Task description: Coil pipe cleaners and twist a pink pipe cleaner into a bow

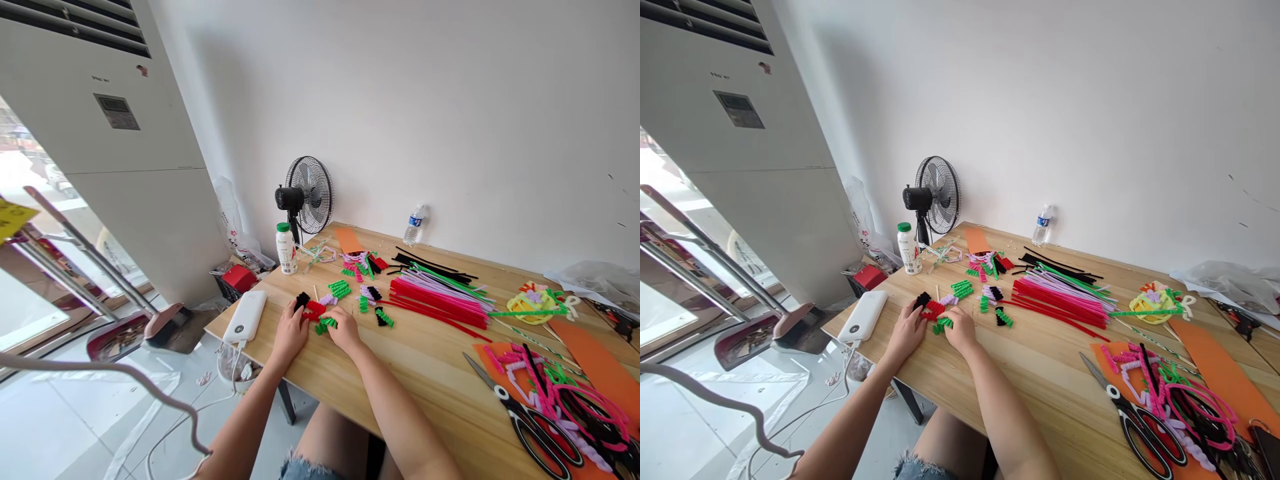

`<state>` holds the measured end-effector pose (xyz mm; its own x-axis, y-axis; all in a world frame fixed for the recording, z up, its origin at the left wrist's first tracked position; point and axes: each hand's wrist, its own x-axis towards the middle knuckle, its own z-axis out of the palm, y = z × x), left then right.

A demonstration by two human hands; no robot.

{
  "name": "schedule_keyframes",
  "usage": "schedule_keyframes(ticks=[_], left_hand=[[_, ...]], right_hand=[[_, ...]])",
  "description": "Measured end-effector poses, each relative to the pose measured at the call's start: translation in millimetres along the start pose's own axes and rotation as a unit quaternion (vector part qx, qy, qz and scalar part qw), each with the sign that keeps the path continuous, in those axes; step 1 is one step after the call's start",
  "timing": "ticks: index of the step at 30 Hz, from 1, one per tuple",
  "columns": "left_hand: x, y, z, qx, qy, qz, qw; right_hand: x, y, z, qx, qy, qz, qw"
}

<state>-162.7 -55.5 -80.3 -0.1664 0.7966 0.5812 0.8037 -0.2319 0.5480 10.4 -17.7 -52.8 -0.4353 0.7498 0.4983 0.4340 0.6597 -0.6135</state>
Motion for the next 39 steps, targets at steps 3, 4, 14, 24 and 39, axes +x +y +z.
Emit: schedule_keyframes(ticks=[3, 4, 14, 24, 39], left_hand=[[1.3, 2.5, -3.2, -0.015, -0.02, 0.051, 0.998], [1.4, 3.3, -3.6, -0.02, -0.036, 0.068, 0.997], [1.0, 3.2, 0.3, -0.026, -0.039, 0.071, 0.996], [-1.0, 27.7, -12.8, -0.042, 0.028, 0.093, 0.994], [13.0, 127.3, 78.0, 0.025, -0.25, 0.184, 0.95]], right_hand=[[-0.5, 0.7, 0.7, -0.009, 0.009, -0.009, 1.0], [-0.7, 0.6, 1.0, -0.008, 0.014, -0.011, 1.0], [19.8, -5.9, -45.9, -0.002, 0.084, -0.002, 0.996], [-25.1, 49.5, -133.6, 0.115, 0.227, 0.219, 0.942], [-51.9, 64.4, -116.1, 0.009, 0.183, 0.125, 0.975]])
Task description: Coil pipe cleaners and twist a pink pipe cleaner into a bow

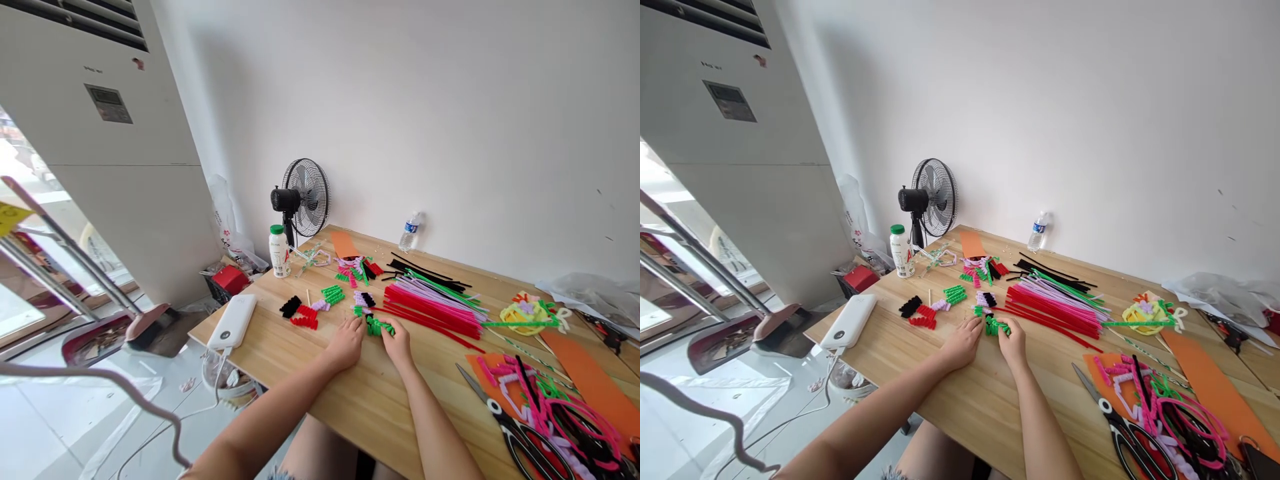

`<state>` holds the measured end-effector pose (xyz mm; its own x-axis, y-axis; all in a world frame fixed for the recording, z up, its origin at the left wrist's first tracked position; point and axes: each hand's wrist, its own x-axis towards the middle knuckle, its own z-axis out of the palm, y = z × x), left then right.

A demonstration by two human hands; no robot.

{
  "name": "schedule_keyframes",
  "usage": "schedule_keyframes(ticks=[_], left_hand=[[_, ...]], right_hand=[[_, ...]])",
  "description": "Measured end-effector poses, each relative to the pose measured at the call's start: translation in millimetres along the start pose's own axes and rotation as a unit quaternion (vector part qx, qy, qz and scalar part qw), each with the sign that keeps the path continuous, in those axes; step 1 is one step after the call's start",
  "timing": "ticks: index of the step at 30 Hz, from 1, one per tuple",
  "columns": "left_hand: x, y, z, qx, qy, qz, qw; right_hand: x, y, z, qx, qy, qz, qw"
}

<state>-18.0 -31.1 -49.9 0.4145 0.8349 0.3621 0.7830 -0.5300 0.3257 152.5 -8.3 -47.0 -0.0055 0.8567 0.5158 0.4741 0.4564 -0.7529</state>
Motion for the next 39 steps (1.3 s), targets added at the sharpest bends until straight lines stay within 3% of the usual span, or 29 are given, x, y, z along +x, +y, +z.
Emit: schedule_keyframes(ticks=[4, 7, 9, 12, 14, 16, 19, 28, 34, 39], left_hand=[[-5.8, -5.8, -5.1, -0.053, 0.032, 0.014, 0.998], [-1.2, -11.5, -12.0, -0.072, 0.074, -0.017, 0.994], [1.4, -20.3, -18.1, -0.041, 0.116, -0.071, 0.99], [1.3, -40.6, -28.0, 0.065, 0.16, -0.206, 0.963], [-0.3, -54.8, -33.1, 0.118, 0.146, -0.278, 0.942], [-1.7, -65.8, -36.1, 0.125, 0.101, -0.308, 0.938], [-1.8, -73.6, -37.6, 0.113, 0.068, -0.312, 0.941], [-0.6, -73.5, -39.3, 0.115, 0.075, -0.302, 0.943], [-1.3, -73.6, -36.3, 0.119, 0.084, -0.304, 0.941], [1.1, -72.0, -34.9, 0.081, 0.146, -0.272, 0.948]], right_hand=[[0.1, 0.8, -0.6, 0.01, 0.016, 0.017, 1.0], [-0.8, -0.6, -2.9, 0.03, 0.036, 0.039, 0.998], [-0.9, -0.6, -4.1, 0.046, 0.058, 0.058, 0.996], [0.2, 1.9, -4.2, 0.083, 0.087, 0.097, 0.988], [1.3, 4.3, -3.4, 0.12, 0.1, 0.126, 0.98], [2.1, 6.3, -2.6, 0.154, 0.108, 0.148, 0.971], [2.5, 7.2, -2.0, 0.18, 0.113, 0.159, 0.964], [2.3, 2.9, 0.1, 0.194, 0.098, 0.15, 0.964], [1.1, 5.4, 3.4, 0.118, 0.01, 0.084, 0.989], [1.8, 7.7, 1.7, 0.058, 0.014, -0.016, 0.998]])
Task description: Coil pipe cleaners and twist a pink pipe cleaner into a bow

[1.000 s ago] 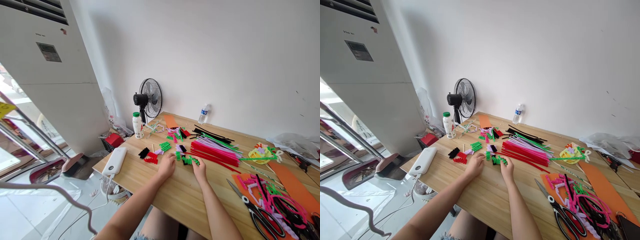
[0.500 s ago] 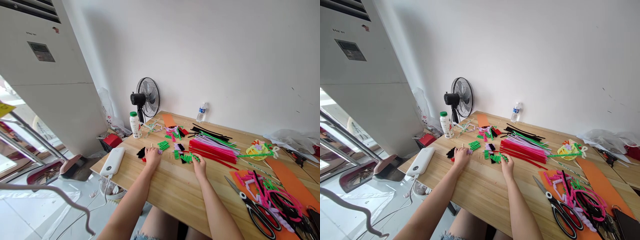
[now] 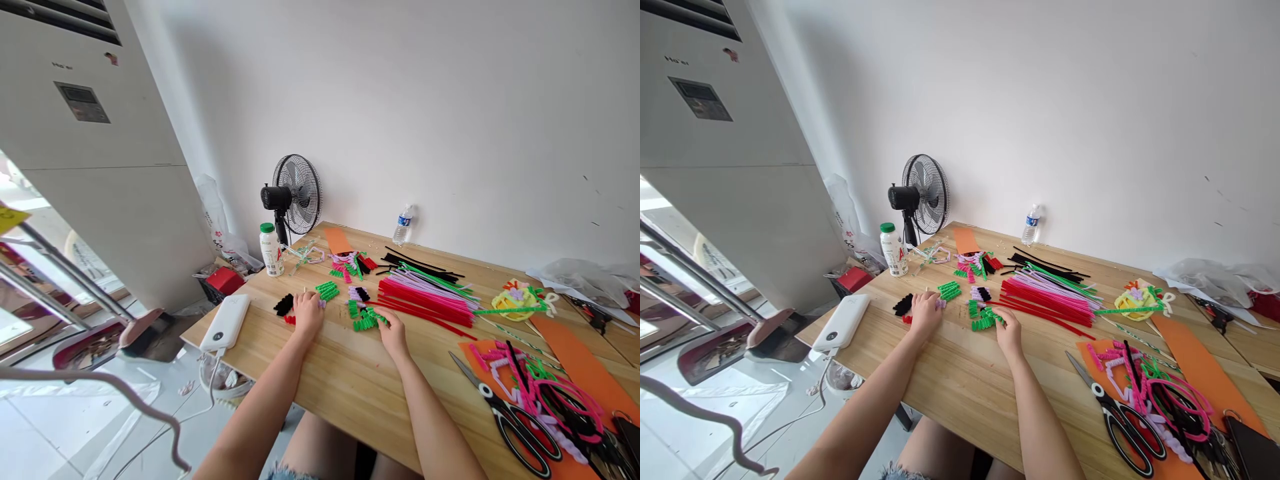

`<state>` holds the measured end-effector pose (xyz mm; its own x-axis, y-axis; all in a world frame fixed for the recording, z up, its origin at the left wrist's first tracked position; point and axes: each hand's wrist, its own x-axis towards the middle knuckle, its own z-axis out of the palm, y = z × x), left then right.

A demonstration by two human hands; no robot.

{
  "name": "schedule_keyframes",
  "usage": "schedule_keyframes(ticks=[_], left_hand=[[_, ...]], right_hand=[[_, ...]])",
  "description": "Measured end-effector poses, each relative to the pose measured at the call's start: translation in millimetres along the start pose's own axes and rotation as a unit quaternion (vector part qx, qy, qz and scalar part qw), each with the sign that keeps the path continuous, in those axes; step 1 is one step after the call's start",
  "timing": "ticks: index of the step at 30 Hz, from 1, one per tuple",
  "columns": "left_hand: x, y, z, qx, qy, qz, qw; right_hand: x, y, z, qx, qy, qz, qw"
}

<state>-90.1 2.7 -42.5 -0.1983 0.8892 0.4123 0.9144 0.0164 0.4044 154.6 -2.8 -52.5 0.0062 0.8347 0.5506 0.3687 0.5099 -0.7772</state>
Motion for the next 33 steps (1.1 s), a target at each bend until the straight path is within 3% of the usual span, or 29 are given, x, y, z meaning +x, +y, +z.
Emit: schedule_keyframes(ticks=[3, 6, 9, 14, 21, 29, 33], left_hand=[[-4.5, 10.7, -0.6, -0.105, 0.004, 0.076, 0.992], [-16.9, 28.6, 0.0, -0.195, -0.056, 0.215, 0.955], [-31.5, 45.1, 3.3, -0.186, -0.128, 0.316, 0.921], [-38.1, 50.8, 6.7, -0.157, -0.173, 0.302, 0.924], [-32.4, 44.2, 2.3, -0.205, -0.14, 0.286, 0.925], [-33.4, 45.5, 4.3, -0.208, -0.177, 0.296, 0.915], [-32.7, 45.1, 3.6, -0.217, -0.175, 0.295, 0.914]], right_hand=[[0.8, -1.3, -1.6, -0.011, 0.017, -0.031, 0.999], [0.9, -1.0, -1.0, -0.031, -0.008, -0.052, 0.998], [0.6, 3.2, 1.5, -0.047, -0.061, -0.058, 0.995], [-0.2, 10.5, 3.2, -0.087, 0.005, -0.048, 0.995], [-1.4, 1.4, -1.9, -0.17, 0.053, -0.057, 0.982], [-0.1, -12.1, 2.7, -0.069, 0.024, -0.054, 0.996], [-0.2, -12.6, 4.2, 0.013, 0.009, -0.014, 1.0]])
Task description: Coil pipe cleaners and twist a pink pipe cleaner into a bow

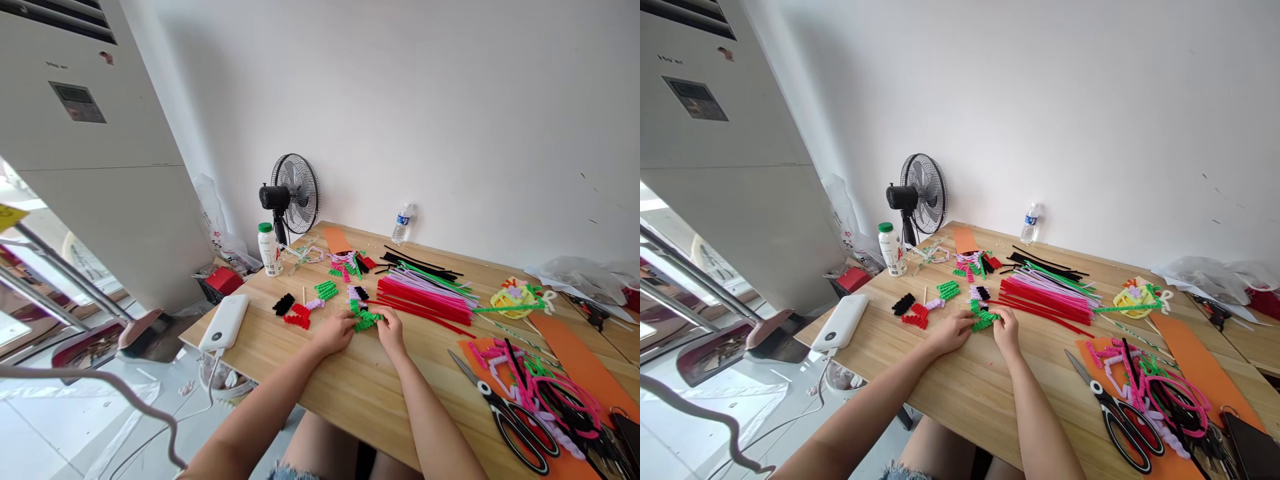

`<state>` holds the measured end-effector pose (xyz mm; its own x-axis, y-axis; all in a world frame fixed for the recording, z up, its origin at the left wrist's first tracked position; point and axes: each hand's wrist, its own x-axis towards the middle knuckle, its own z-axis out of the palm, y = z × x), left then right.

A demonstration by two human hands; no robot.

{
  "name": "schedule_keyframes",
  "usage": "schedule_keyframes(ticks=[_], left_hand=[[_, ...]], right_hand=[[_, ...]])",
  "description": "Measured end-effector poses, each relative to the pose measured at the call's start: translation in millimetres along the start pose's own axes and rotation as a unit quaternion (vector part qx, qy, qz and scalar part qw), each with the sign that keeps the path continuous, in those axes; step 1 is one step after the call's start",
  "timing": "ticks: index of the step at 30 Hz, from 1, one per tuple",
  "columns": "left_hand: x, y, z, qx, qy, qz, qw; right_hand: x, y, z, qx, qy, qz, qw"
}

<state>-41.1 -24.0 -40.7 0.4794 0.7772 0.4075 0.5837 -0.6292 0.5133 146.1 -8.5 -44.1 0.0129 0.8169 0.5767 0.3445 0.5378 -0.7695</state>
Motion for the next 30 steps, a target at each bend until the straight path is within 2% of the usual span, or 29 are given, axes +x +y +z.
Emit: schedule_keyframes(ticks=[4, 8, 11, 14, 19, 23, 27, 30], left_hand=[[0.1, 0.3, -1.0, -0.009, 0.001, 0.002, 1.0], [0.3, -0.2, -0.8, -0.009, -0.001, 0.002, 1.0], [0.4, -0.6, -0.5, -0.008, -0.001, -0.001, 1.0], [0.3, -0.6, -1.1, -0.018, 0.003, -0.002, 1.0], [0.8, -0.4, -0.8, -0.025, 0.005, -0.005, 1.0], [0.9, -3.1, 1.7, -0.018, 0.032, -0.009, 0.999], [-0.1, -6.5, 2.4, 0.007, 0.065, -0.041, 0.997], [-1.0, -6.6, 3.1, 0.016, 0.035, -0.033, 0.999]], right_hand=[[-0.1, -2.3, -1.4, 0.041, 0.003, 0.037, 0.998], [0.2, -3.3, -2.3, 0.01, 0.026, -0.005, 1.0], [-0.5, 3.8, 0.0, -0.041, -0.004, -0.046, 0.998], [-1.5, 14.6, 3.0, -0.077, -0.024, -0.056, 0.995], [-0.8, 19.8, 2.2, -0.107, 0.014, -0.055, 0.993], [-0.2, 14.7, 0.1, -0.13, 0.035, -0.068, 0.989], [-1.1, 16.1, 2.3, -0.109, 0.027, -0.062, 0.992], [-1.5, 19.2, 5.0, -0.074, 0.006, -0.047, 0.996]])
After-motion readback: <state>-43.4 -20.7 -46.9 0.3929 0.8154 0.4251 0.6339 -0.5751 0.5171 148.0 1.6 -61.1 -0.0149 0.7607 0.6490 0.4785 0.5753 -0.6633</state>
